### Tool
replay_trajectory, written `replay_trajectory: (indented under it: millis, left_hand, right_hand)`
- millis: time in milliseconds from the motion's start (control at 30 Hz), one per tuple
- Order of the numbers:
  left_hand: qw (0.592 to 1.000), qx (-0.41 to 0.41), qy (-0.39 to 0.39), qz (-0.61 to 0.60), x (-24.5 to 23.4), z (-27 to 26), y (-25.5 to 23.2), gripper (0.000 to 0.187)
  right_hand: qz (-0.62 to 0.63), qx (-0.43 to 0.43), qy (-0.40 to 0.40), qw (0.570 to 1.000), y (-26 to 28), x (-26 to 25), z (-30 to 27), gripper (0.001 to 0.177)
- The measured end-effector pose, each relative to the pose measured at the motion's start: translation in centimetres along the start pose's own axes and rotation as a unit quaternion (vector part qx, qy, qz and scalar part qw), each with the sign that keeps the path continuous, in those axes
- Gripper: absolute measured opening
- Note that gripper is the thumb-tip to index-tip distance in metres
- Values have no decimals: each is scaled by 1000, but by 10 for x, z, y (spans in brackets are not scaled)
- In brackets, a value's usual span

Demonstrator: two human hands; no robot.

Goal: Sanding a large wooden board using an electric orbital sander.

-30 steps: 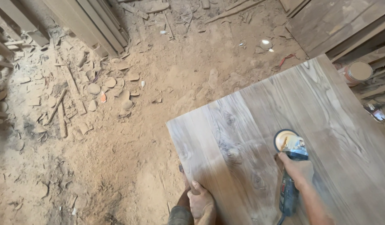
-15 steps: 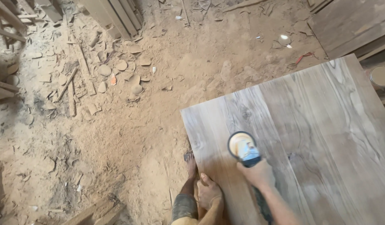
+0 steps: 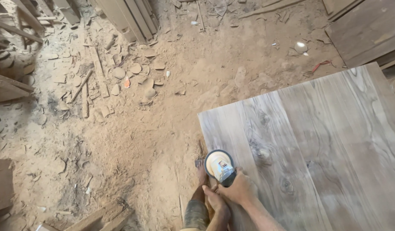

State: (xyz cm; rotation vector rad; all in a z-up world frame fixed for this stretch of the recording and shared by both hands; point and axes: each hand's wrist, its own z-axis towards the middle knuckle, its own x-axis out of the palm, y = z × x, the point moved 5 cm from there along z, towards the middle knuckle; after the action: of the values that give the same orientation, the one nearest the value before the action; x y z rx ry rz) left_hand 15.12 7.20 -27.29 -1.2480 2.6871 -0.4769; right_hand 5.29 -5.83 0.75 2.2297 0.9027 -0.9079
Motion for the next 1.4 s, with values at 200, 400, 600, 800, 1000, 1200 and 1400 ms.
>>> replay_trajectory:
  millis: [200, 400, 600, 800, 1000, 1200, 1400]
  left_hand:
    - [954, 128, -5, 272, 45, -114, -87, 76]
    - [785, 350, -48, 510, 76, -149, -110, 79]
    - [786, 337, -82, 513, 80, -150, -108, 75]
    - [790, 328, -82, 512, 83, -157, -111, 70]
    - [774, 324, -100, 535, 80, -148, -104, 68]
    - [783, 303, -99, 534, 83, -154, -110, 67]
    - [807, 303, -81, 500, 72, -127, -95, 69]
  right_hand:
    - [25, 71, -14, 997, -39, -25, 22, 95]
    - [39, 111, -111, 987, -95, -56, 44, 104]
    - [42, 143, -136, 979, -131, -68, 64, 89]
    - [73, 142, -154, 975, -144, -84, 67, 81]
    - [74, 175, -162, 968, -186, -84, 85, 84]
    - [119, 202, -193, 953, -231, -93, 100, 85]
    - [356, 190, -169, 899, -226, -82, 95, 64]
